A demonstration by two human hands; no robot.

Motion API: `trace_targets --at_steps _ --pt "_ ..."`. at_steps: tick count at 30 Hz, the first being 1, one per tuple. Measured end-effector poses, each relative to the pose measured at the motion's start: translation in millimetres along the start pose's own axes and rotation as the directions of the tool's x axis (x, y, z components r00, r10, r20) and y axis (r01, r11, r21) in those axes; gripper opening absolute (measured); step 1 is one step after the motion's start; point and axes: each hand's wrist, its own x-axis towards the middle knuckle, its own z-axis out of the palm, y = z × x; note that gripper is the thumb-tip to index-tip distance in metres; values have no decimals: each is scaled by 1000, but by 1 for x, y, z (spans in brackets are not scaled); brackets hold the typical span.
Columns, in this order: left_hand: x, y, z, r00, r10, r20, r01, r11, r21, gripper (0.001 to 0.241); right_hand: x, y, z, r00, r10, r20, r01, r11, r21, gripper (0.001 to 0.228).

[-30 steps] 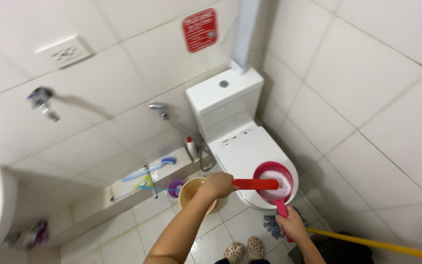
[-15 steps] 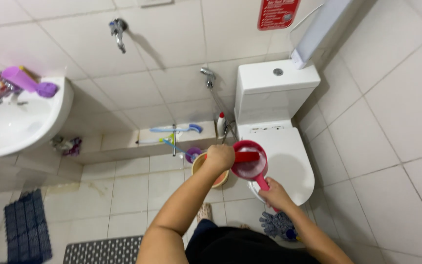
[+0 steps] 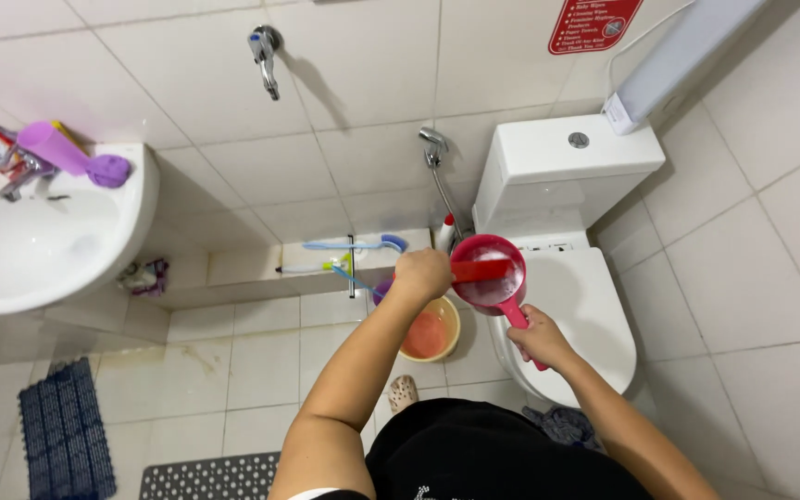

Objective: Scrubbing bathroom walls and a door using a brush and soapy water.

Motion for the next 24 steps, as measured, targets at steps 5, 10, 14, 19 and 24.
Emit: trace_targets --at_steps 5,10,14,19,24 --pt "-1 -46 -53 995 43 89 -32 992 -119 38 41 -16 21 998 -23 -56 26 998 50 19" --pt "26 -115 -71 987 88 -132 -130 925 -356 45 72 -29 29 994 -9 -113 35 973 227 19" --pt "58 -144 -73 966 18 -259 -154 843 -515 55 86 -57 18 982 -29 -188 67 979 195 21" --pt "94 -141 -111 911 -32 -410 -172 877 -450 52 104 -97 -4 973 -30 -230 83 970 227 25" --pt "154 -133 -171 804 -81 -589 -166 921 -353 45 135 -106 -39 965 -40 -258 101 968 229 20"
